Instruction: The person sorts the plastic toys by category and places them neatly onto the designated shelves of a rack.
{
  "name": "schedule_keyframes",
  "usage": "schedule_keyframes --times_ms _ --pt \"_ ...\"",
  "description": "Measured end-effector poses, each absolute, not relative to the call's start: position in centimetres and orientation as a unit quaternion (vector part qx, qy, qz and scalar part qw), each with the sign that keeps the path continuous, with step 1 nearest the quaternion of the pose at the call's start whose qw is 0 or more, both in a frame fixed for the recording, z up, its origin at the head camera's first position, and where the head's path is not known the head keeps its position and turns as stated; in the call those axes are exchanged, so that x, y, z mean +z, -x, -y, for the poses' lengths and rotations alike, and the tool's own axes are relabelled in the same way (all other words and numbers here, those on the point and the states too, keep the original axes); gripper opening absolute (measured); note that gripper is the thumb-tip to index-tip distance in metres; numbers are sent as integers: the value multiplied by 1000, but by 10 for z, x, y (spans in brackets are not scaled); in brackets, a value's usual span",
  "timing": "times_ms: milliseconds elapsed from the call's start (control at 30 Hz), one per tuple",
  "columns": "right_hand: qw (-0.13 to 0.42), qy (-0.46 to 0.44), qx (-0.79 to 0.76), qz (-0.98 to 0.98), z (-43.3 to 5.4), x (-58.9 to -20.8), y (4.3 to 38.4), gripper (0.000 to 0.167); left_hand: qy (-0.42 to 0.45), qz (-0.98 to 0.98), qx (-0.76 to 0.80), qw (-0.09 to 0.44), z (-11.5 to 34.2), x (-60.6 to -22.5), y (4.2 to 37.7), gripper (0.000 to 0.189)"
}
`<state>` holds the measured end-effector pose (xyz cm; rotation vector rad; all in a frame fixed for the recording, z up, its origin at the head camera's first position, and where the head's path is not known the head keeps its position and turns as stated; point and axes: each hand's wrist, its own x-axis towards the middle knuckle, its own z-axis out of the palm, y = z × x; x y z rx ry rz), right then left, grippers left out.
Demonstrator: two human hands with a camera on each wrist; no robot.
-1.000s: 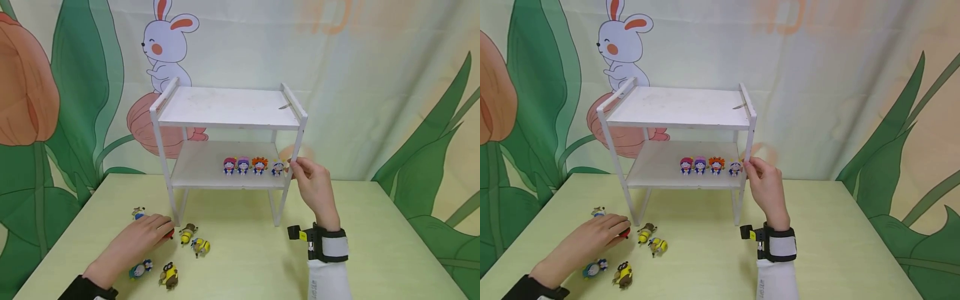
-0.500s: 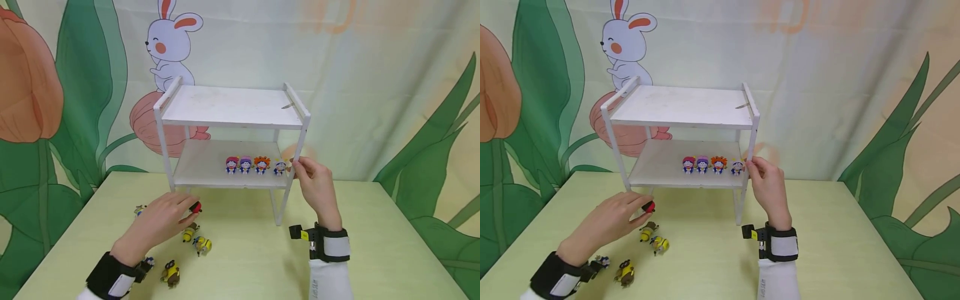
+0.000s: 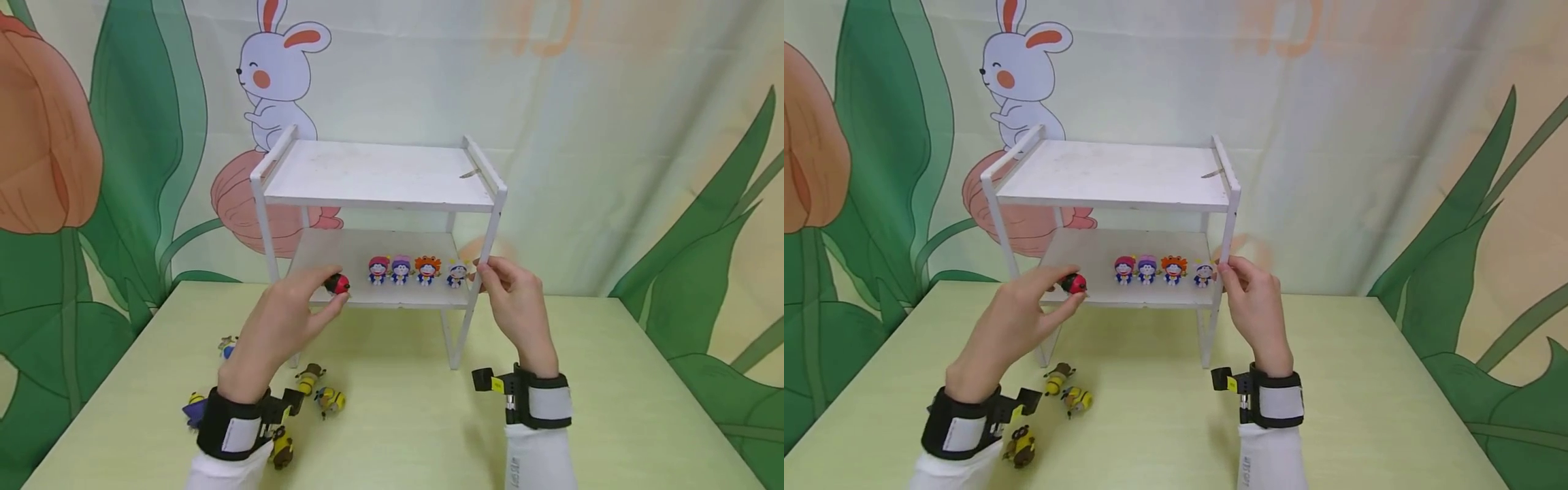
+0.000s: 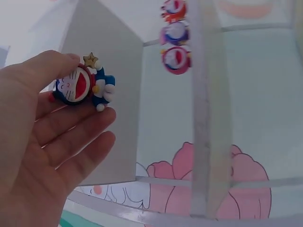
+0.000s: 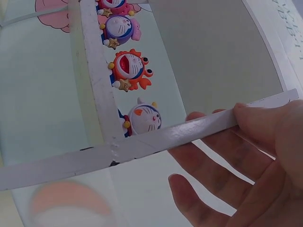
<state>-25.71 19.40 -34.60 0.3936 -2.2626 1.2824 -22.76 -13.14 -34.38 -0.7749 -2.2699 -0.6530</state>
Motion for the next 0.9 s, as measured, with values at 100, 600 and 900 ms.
schedule_keyframes --times_ms 100,600,900 --pt "252 -147 471 832 -193 -345 257 27 267 861 -278 330 130 -339 233 39" --pt "260 -148 462 835 -196 -342 257 25 224 855 -363 296 124 -338 255 28" --pt "259 -146 464 834 -195 -345 257 25 218 858 -364 290 122 -346 270 29"
